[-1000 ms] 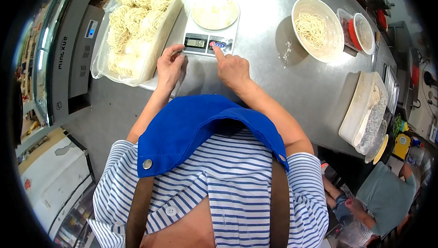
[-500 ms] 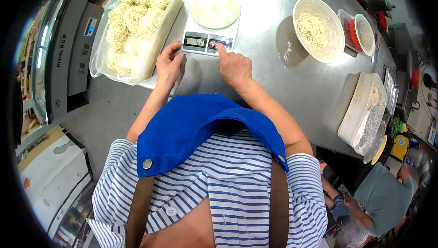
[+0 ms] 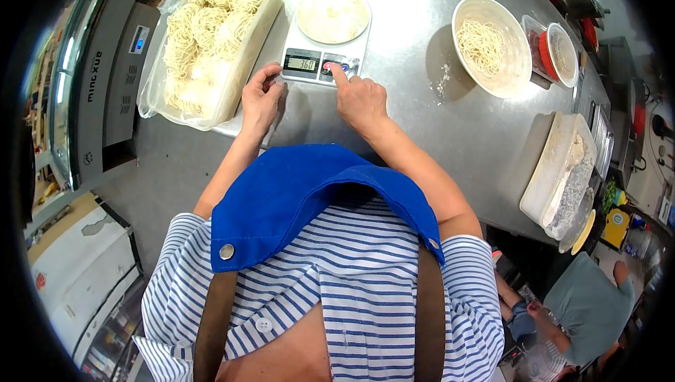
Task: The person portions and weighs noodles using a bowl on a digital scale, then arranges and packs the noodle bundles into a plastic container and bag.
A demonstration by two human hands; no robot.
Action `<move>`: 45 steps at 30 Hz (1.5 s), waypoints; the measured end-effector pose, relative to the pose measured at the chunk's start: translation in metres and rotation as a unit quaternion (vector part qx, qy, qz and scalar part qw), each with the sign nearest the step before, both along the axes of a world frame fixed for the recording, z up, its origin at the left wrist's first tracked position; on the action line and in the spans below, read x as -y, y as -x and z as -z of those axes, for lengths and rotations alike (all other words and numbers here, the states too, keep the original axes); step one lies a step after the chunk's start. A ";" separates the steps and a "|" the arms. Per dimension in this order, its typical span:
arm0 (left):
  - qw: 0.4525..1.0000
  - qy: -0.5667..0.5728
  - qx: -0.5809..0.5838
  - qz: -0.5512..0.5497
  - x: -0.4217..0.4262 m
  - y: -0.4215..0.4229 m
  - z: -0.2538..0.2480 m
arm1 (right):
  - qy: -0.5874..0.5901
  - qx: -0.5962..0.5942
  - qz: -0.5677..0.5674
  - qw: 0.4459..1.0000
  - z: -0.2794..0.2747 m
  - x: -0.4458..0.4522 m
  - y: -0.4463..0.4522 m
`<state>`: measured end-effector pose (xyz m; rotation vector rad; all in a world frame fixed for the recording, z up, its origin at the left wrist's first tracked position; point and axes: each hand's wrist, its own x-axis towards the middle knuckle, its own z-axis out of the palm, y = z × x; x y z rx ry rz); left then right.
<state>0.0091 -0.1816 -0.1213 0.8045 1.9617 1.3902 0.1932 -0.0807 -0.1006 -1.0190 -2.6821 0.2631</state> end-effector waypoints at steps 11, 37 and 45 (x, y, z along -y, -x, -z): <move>1.000 0.020 0.005 0.007 0.001 0.000 -0.006 | -0.002 0.012 -0.005 1.000 0.001 -0.001 0.003; 0.999 0.032 -0.021 0.005 0.000 -0.001 -0.009 | 0.024 0.016 -0.020 0.999 0.010 -0.001 0.011; 0.997 0.061 -0.034 0.018 0.000 0.000 -0.016 | 0.078 0.035 0.014 0.996 -0.021 -0.007 0.009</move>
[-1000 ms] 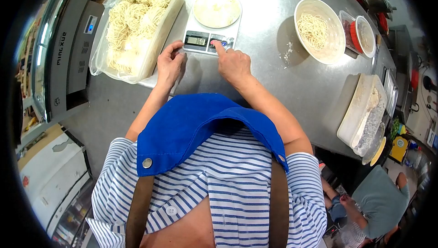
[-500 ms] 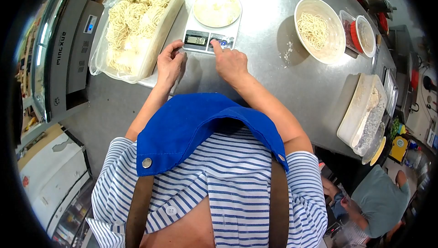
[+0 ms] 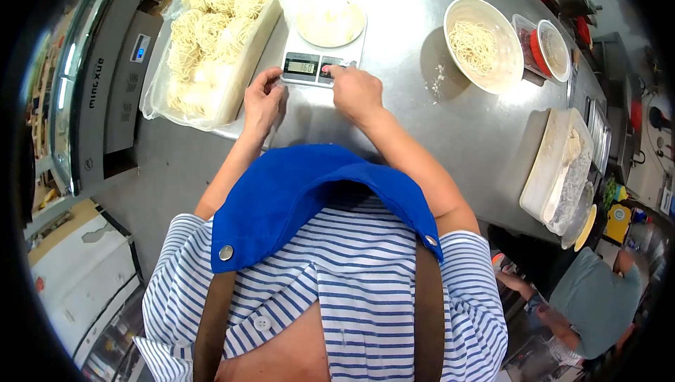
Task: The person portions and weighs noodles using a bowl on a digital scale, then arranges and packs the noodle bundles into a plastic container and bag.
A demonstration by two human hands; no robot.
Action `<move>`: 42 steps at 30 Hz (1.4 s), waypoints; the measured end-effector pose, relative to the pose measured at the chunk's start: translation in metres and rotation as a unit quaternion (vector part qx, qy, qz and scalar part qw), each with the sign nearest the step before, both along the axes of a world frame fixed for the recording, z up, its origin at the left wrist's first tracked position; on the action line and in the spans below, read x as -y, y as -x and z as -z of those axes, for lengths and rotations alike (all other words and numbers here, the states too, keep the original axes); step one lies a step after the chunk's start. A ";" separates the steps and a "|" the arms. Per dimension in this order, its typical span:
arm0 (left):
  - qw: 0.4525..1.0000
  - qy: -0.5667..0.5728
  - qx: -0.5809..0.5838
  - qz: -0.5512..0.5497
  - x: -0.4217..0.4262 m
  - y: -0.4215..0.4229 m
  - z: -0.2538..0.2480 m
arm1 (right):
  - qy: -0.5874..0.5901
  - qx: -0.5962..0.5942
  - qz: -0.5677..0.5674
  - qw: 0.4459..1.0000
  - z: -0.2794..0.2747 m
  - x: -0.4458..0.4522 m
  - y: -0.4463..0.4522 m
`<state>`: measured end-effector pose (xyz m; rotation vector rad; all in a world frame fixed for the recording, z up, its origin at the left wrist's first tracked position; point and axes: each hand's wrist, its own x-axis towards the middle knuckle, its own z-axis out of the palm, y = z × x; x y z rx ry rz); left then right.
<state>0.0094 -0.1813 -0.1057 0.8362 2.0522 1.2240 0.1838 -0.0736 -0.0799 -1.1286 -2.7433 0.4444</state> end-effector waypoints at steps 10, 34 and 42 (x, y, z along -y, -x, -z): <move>0.997 -0.067 -0.035 0.032 -0.008 0.003 0.012 | 0.272 -0.162 0.295 0.902 0.032 -0.013 -0.015; 0.984 -0.098 0.063 0.138 0.018 -0.037 0.002 | 0.501 -0.498 0.347 0.617 -0.007 0.072 -0.143; 0.995 -0.085 -0.029 -0.050 0.140 -0.130 0.017 | 0.590 -0.479 0.239 0.605 0.026 0.071 -0.210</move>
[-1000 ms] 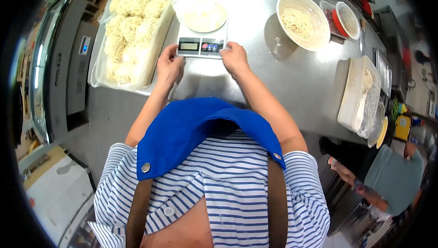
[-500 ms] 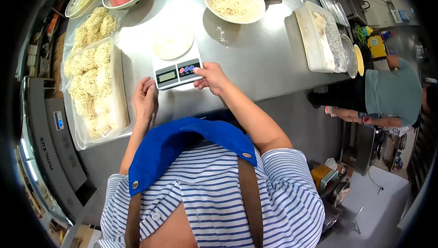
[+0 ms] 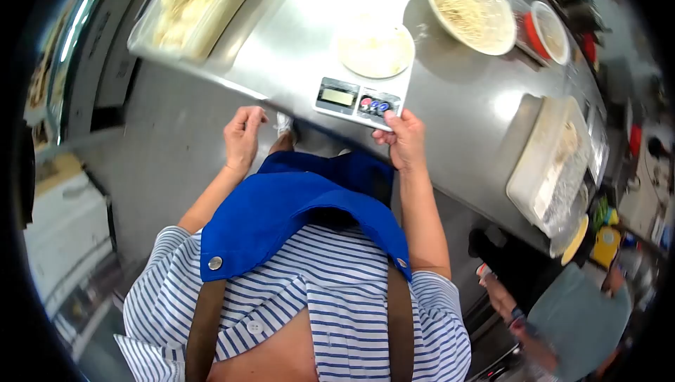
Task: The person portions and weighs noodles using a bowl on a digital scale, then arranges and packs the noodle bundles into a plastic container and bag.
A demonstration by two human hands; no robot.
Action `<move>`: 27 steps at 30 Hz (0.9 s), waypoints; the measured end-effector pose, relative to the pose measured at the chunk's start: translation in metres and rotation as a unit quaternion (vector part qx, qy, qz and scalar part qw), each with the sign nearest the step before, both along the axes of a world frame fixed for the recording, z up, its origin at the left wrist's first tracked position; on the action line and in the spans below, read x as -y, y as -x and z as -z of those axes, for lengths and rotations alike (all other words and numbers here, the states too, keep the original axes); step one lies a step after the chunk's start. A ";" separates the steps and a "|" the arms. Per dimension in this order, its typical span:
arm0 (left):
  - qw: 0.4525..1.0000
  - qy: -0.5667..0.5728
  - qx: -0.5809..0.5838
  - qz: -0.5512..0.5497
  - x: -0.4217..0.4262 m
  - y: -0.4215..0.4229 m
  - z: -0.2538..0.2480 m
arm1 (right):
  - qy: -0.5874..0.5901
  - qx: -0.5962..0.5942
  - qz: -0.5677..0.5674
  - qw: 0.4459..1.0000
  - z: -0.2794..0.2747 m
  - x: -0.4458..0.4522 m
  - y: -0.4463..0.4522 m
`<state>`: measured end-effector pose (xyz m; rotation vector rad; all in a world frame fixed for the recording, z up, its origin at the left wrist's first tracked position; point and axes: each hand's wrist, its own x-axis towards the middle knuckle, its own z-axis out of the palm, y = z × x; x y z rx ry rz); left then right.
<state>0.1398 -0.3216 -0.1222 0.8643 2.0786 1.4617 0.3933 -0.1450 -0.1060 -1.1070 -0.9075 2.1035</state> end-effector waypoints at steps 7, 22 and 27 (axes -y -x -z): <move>0.978 0.178 0.098 -0.052 0.108 -0.066 0.049 | -0.010 -0.014 -0.069 0.997 -0.005 0.020 0.007; 0.945 0.289 -0.146 -0.052 0.310 -0.132 0.181 | 0.210 0.183 -0.396 0.875 0.052 0.261 0.125; 0.906 0.403 -0.028 -0.123 0.362 -0.182 0.210 | 0.276 0.227 -0.343 0.868 0.102 0.294 0.123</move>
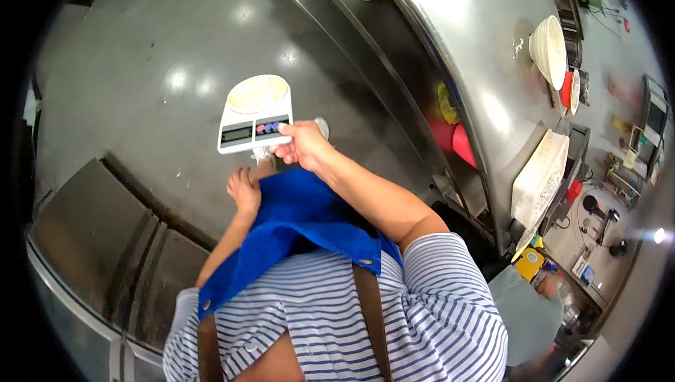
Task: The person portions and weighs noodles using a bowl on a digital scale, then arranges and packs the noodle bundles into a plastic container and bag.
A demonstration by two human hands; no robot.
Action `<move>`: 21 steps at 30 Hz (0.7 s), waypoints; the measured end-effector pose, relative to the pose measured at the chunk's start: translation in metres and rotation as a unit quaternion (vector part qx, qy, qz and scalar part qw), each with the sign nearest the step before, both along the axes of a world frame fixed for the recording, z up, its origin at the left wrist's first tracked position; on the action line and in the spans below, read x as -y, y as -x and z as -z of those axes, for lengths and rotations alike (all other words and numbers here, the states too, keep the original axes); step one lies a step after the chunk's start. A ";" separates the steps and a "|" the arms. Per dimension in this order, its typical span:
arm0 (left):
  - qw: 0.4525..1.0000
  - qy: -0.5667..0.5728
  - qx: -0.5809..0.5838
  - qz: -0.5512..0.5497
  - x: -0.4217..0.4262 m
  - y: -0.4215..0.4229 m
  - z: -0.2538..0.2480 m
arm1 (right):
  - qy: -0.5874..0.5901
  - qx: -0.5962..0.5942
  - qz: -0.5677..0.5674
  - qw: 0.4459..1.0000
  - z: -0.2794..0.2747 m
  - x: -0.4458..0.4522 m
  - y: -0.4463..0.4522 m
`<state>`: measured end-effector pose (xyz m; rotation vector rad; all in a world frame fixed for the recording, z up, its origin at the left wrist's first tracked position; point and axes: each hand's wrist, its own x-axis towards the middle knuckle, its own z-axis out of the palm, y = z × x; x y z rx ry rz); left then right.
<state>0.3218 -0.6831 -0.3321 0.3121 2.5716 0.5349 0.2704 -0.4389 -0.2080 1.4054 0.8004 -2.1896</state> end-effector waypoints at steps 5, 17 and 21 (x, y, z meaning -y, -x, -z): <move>0.999 -0.012 0.043 -0.028 0.002 -0.039 0.030 | -0.070 -0.034 0.066 0.995 0.044 -0.019 -0.024; 0.994 -0.061 0.079 -0.050 -0.009 -0.036 0.036 | -0.277 -0.098 0.279 0.914 0.082 -0.168 -0.099; 0.993 -0.072 0.086 -0.049 -0.010 -0.035 0.039 | -0.272 -0.043 0.345 0.897 0.111 -0.217 -0.107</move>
